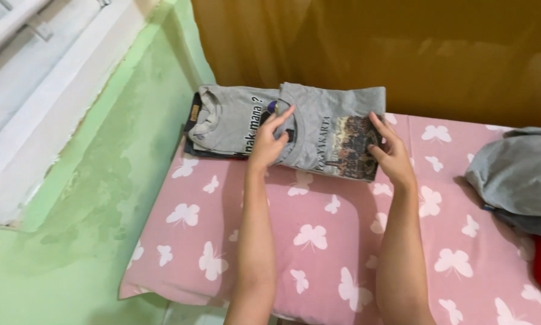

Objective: The person folds a gray t-shirt and places it on a stack, then folds a gray long-sleeve shirt with blue stripes and places it on the same stack. The person uses only their hands to fold the garments on a pink butterfly-patterned surface.

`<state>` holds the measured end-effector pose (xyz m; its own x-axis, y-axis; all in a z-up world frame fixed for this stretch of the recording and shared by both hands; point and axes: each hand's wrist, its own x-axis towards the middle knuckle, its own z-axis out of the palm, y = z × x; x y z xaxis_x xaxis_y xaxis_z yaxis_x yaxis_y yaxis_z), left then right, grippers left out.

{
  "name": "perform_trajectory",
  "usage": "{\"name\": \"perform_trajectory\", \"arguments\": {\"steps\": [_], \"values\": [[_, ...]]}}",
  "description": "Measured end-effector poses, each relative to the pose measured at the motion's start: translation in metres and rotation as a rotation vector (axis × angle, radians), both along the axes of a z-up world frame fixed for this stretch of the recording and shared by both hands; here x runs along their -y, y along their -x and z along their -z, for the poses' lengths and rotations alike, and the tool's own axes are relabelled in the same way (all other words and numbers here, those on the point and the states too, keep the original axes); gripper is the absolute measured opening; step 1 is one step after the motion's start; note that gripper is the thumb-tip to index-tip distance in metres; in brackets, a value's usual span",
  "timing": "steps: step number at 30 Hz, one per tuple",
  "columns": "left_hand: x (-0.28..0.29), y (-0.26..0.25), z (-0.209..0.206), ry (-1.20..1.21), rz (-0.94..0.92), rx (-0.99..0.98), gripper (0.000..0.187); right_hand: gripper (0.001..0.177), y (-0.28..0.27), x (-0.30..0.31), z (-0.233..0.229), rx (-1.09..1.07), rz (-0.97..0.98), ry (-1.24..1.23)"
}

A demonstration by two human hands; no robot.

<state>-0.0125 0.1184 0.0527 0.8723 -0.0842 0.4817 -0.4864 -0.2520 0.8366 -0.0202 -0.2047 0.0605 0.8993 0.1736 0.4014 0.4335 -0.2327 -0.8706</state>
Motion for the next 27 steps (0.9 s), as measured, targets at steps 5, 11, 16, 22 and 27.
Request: {"name": "perform_trajectory", "arguments": {"steps": [5, 11, 16, 22, 27], "values": [[-0.077, 0.014, -0.023, -0.068, -0.144, -0.068, 0.069, 0.083, -0.027, -0.074, 0.004, 0.048, -0.073, 0.027], [-0.149, 0.003, -0.013, -0.138, -0.263, -0.046, 0.07, 0.084, -0.039, -0.151, 0.014, 0.04, -0.118, 0.015], [-0.163, 0.006, -0.021, -0.076, -0.295, -0.106, 0.07, 0.083, -0.037, -0.185, 0.006, -0.094, -0.12, -0.046], [-0.157, -0.007, -0.014, -0.06, -0.348, -0.236, 0.068, 0.081, -0.055, -0.19, 0.032, -0.184, -0.051, -0.038], [-0.151, 0.002, -0.019, -0.377, -0.57, -0.119, 0.055, 0.069, -0.055, -0.196, 0.029, 0.045, 0.105, 0.146]]}}
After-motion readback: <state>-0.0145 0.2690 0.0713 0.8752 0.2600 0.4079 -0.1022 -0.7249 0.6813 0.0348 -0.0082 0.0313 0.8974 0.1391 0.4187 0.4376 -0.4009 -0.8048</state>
